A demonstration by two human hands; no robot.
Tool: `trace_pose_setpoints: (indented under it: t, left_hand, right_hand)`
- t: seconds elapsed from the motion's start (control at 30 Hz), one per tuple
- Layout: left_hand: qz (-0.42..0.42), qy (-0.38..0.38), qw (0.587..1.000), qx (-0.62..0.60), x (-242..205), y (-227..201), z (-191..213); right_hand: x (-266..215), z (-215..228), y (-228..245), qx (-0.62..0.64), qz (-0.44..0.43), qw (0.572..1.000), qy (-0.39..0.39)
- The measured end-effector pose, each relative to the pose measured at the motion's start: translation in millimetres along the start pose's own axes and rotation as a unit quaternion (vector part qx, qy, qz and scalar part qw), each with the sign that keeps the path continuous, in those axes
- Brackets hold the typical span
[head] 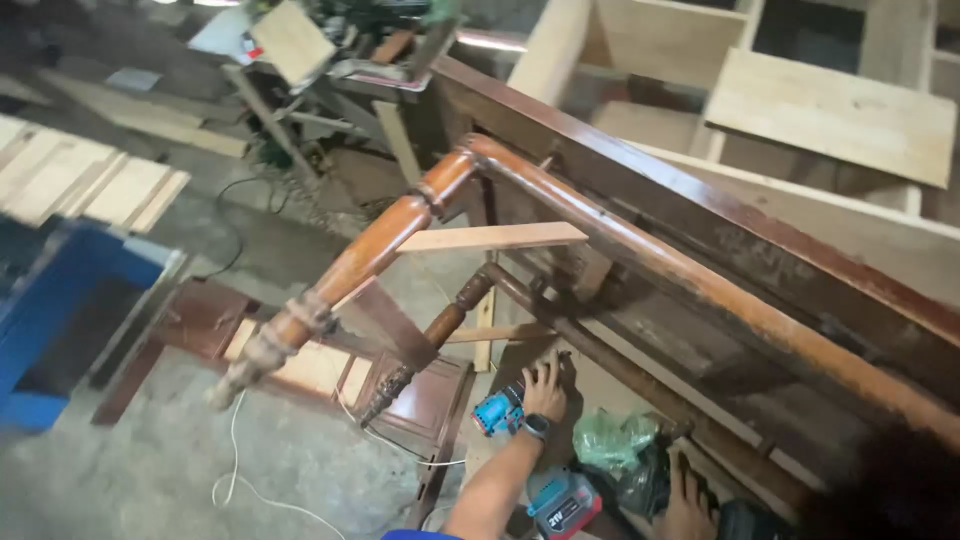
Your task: Using a power drill to drive screws into a wooden furniture frame for assembly.
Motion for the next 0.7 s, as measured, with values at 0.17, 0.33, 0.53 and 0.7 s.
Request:
trace_pose_setpoints:
  t: [0.17, 0.33, 0.53, 0.7]
  left_hand:
    - [0.078, -0.026, 0.997, -0.012, -5.7, -7.5, 2.7]
    - [0.035, -0.023, 0.998, -0.048, 8.5, 12.6, 4.2]
    - [0.047, -0.001, 0.989, -0.143, 30.9, 24.3, 19.0]
    - [0.177, 0.135, 0.961, -0.162, 23.4, 23.0, 28.1]
  right_hand:
    - [0.0, -4.2, -1.6, 0.036, -0.009, 0.999, -0.021]
    - [1.5, -0.6, -0.7, 0.012, -0.004, 1.0, 0.013]
    - [0.4, 11.2, 0.6, 0.048, 0.003, 0.997, -0.053]
    - [-9.6, -12.4, -10.7, 0.066, 0.067, 0.952, -0.29]
Point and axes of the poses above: each hand's wrist, its own x-axis towards the middle knuckle, its own z-axis out of the back of the hand, y = z × x, the point moved 2 cm from there along x, towards the middle knuckle, and after that the axes turned 11 degrees about -x, right-handed, at the moved point
